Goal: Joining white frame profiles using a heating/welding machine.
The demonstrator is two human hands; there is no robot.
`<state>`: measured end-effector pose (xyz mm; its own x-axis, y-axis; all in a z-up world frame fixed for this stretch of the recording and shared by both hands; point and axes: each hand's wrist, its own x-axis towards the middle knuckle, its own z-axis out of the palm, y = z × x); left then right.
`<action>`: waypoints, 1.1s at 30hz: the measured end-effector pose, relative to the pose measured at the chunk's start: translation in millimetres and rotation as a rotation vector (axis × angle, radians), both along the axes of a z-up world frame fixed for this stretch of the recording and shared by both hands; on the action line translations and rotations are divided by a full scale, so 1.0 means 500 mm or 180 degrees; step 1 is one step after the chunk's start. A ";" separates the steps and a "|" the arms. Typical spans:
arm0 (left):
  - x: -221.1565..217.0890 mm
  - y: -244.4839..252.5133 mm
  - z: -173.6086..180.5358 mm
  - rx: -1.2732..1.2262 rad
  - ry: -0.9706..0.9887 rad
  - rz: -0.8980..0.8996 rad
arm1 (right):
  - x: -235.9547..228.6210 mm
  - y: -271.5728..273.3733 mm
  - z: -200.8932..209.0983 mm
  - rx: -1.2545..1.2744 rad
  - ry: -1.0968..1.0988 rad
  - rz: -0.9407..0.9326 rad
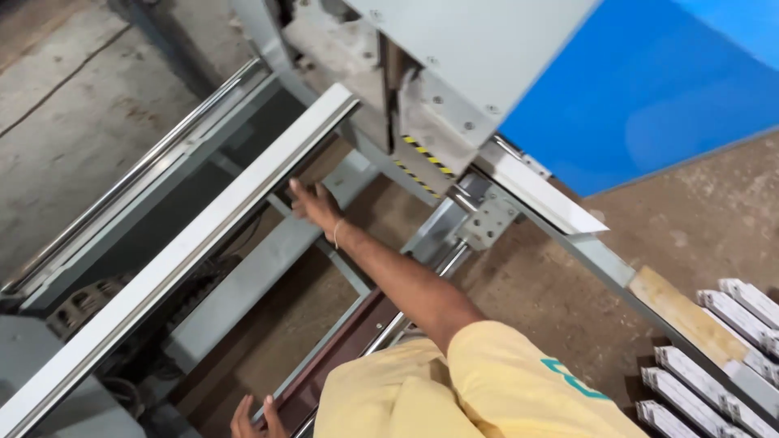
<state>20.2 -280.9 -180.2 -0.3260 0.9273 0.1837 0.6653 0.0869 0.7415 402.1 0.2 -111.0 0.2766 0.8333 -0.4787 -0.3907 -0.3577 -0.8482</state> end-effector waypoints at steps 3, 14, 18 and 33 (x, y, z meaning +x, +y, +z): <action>-0.025 -0.021 -0.121 0.0720 0.0218 -0.0374 | 0.013 -0.116 -0.071 0.0169 0.0074 0.0084; 0.368 0.042 0.139 -0.1331 -0.1226 -0.1522 | 0.243 -0.628 0.001 0.0325 -0.0430 0.0305; 0.498 0.018 0.080 -0.1898 -0.1816 -0.1913 | 0.447 -0.761 0.183 0.0828 -0.0624 -0.0138; 1.108 -0.081 -0.152 -0.4184 -0.4268 -0.1399 | 1.083 -0.688 -0.227 -0.0662 -0.2244 0.0990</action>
<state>574.3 -321.3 -256.3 0.6197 0.2982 -0.7260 -0.0687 0.9421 0.3283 943.5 -344.0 -224.3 0.3417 0.8348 -0.4316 0.3567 -0.5401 -0.7623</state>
